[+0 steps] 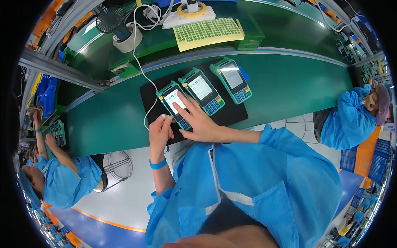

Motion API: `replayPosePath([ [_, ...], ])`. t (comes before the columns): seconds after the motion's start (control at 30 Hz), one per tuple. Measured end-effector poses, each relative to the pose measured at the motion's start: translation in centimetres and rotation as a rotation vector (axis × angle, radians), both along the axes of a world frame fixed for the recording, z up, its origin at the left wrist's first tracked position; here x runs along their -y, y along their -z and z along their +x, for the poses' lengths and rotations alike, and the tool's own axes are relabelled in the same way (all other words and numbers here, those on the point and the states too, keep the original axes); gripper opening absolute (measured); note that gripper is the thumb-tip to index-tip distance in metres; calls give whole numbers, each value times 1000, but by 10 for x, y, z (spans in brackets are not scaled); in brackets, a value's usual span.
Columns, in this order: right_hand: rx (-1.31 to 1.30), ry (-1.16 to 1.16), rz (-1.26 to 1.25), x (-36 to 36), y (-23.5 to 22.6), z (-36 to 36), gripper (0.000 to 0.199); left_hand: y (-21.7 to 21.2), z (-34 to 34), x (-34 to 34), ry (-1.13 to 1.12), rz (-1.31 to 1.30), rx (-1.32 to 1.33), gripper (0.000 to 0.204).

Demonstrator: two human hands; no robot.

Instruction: The person tests handheld terminal devices on an assembly line by connecting a cable, tapping their screens, applying sticker labels onto them, and sliding the devices down the table.

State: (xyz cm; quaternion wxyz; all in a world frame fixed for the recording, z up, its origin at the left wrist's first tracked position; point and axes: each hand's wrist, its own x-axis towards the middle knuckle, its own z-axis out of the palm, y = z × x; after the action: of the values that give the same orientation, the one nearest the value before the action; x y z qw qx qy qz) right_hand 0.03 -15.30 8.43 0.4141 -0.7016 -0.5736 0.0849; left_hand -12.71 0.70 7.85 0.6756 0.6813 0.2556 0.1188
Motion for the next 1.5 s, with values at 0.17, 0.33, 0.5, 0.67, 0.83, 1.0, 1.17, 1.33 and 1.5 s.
replayPosePath([
  [0.17,30,48,47,0,3,0,94,-4,4,14,-57,169,20,20],
  [0.33,78,60,14,-2,3,-1,94,-2,9,5,-8,191,51,22],
  [0.5,135,48,-36,-3,3,-1,91,-1,7,-2,35,157,-25,25],
  [0.67,128,35,-36,-4,3,3,95,1,12,-15,79,72,-37,29],
  [0.83,162,53,-60,-3,3,7,96,-1,14,0,35,190,-9,28],
  [1.0,158,-29,-300,6,-33,8,89,1,13,-3,50,161,-42,28],
  [1.17,327,67,85,-6,-82,69,45,5,9,-4,30,193,-34,26],
  [1.33,422,316,287,-42,-75,180,33,1,16,3,-19,299,16,24],
  [1.5,410,299,183,-66,-62,209,22,0,13,6,-40,329,29,23],
])
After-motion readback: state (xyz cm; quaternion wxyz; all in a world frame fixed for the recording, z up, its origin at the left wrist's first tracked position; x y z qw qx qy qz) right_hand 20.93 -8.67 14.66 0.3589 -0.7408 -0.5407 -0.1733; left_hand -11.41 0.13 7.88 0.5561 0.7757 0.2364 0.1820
